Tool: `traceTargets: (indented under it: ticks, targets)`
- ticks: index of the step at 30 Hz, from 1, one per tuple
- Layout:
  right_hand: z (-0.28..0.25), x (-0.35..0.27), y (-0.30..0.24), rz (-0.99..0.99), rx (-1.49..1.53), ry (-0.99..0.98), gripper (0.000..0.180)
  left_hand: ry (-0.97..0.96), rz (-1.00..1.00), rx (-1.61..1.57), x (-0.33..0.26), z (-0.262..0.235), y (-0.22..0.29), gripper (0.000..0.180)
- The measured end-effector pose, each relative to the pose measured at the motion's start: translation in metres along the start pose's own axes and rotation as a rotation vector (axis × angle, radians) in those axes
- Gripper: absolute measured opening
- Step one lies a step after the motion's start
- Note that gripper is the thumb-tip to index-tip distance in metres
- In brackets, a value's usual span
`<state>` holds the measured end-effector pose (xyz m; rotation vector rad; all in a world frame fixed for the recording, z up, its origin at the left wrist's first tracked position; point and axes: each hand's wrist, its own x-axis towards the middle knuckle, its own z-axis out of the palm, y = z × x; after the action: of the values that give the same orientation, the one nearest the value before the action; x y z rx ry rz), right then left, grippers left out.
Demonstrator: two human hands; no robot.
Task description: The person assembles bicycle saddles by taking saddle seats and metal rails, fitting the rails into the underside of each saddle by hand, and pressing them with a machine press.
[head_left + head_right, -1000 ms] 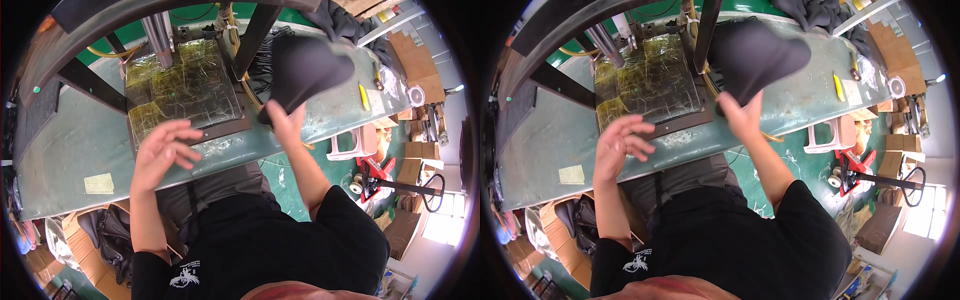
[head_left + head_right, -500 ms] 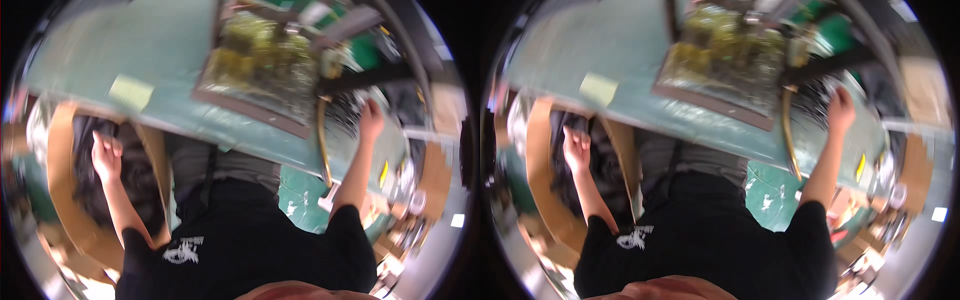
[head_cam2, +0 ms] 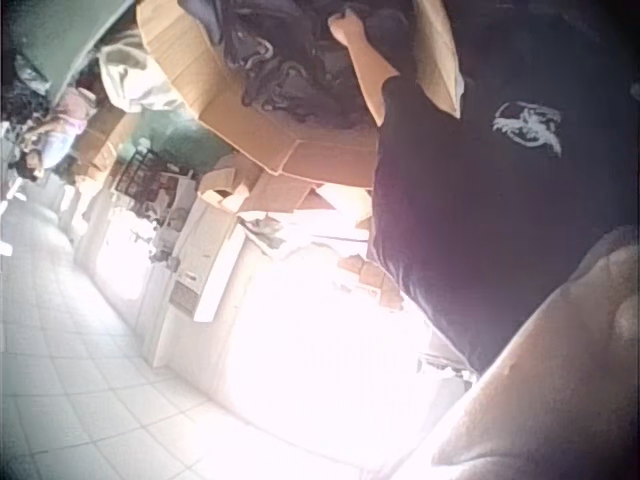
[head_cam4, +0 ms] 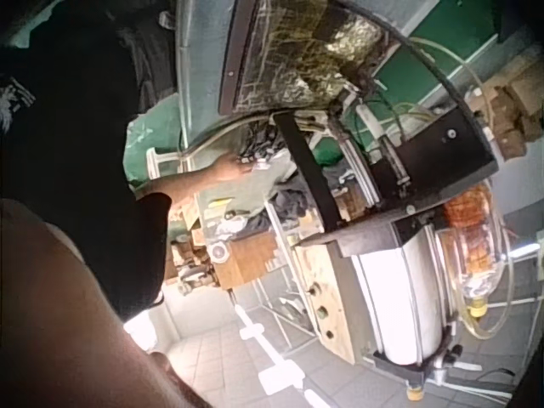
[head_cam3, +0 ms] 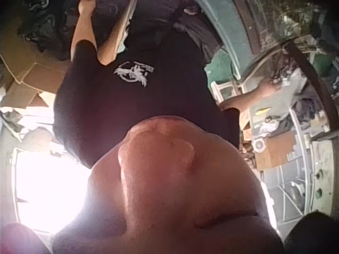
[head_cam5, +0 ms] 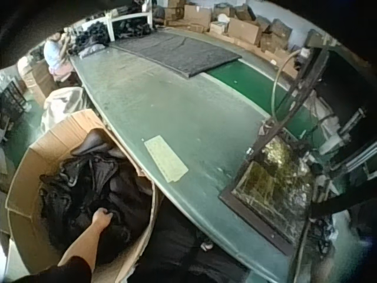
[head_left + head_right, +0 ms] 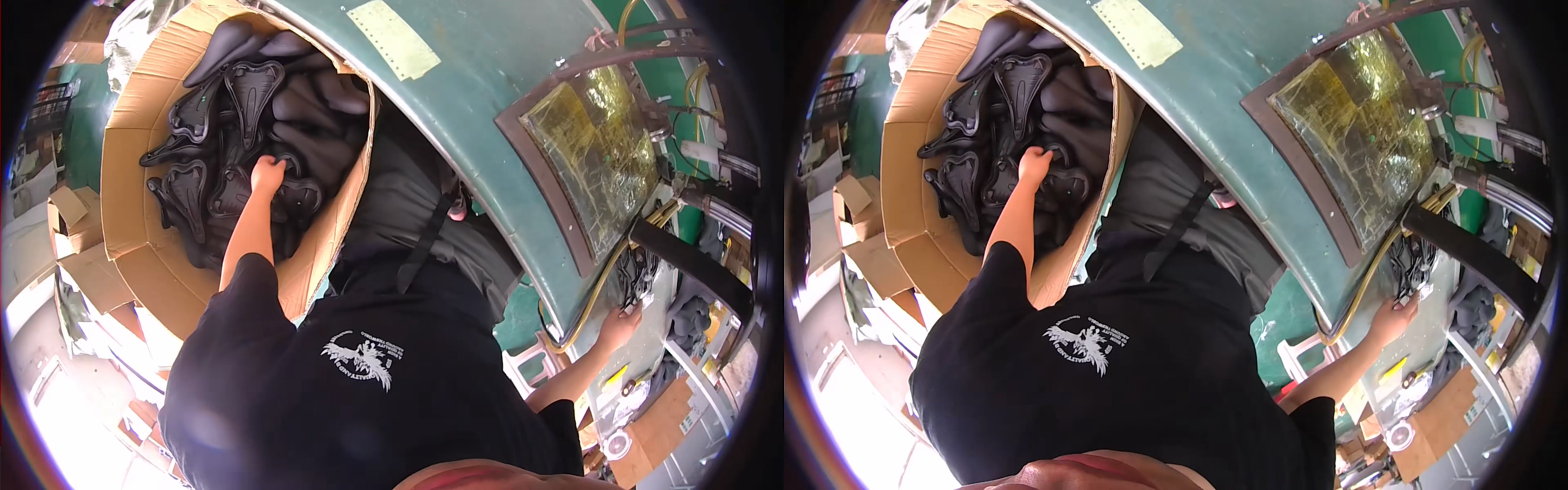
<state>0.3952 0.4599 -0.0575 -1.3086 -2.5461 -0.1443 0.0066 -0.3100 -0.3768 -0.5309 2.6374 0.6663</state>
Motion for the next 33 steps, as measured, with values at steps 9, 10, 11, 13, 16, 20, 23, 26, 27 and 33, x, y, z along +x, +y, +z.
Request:
traceTargets:
  ticks: [9,10,11,13,16,20,23,26,27,33]
  targets:
    - [-0.042,0.002,0.048,0.374,-0.095,-0.212,0.038,-0.343,0.063,0.616,-0.034,0.028,0.023,0.103]
    - [-0.049,0.000,0.075,0.331,-0.098,-0.185,0.039,-0.355,0.071,0.619,-0.038,0.031,0.025,0.103]
    - [-0.059,0.001,0.107,0.287,-0.101,-0.156,0.040,-0.368,0.115,0.654,-0.040,0.032,0.027,0.105]
    - [-0.085,-0.004,0.099,0.341,-0.181,-0.183,0.042,-0.377,0.148,0.698,-0.045,0.023,0.031,0.108]
    - [-0.104,-0.018,0.107,0.454,-0.030,-0.174,0.036,-0.518,0.409,1.045,-0.063,0.013,0.034,0.101]
    - [-0.083,-0.036,0.120,0.525,0.792,-0.139,0.032,-0.667,0.424,1.103,-0.086,0.025,-0.011,0.050]
    - [-0.065,-0.048,0.055,0.498,1.410,-0.241,0.042,-0.625,0.356,0.893,-0.094,0.001,0.008,0.046]
    - [-0.059,-0.036,0.011,0.357,1.539,-0.357,0.039,-0.367,0.069,0.657,-0.078,-0.058,0.050,0.051]
    - [-0.059,-0.033,0.000,0.316,1.528,-0.331,0.038,-0.216,0.006,0.571,-0.072,-0.093,0.063,0.052]
    - [-0.075,-0.025,-0.052,0.164,1.635,-0.289,0.034,0.964,0.134,0.280,-0.120,-0.280,0.176,0.055]
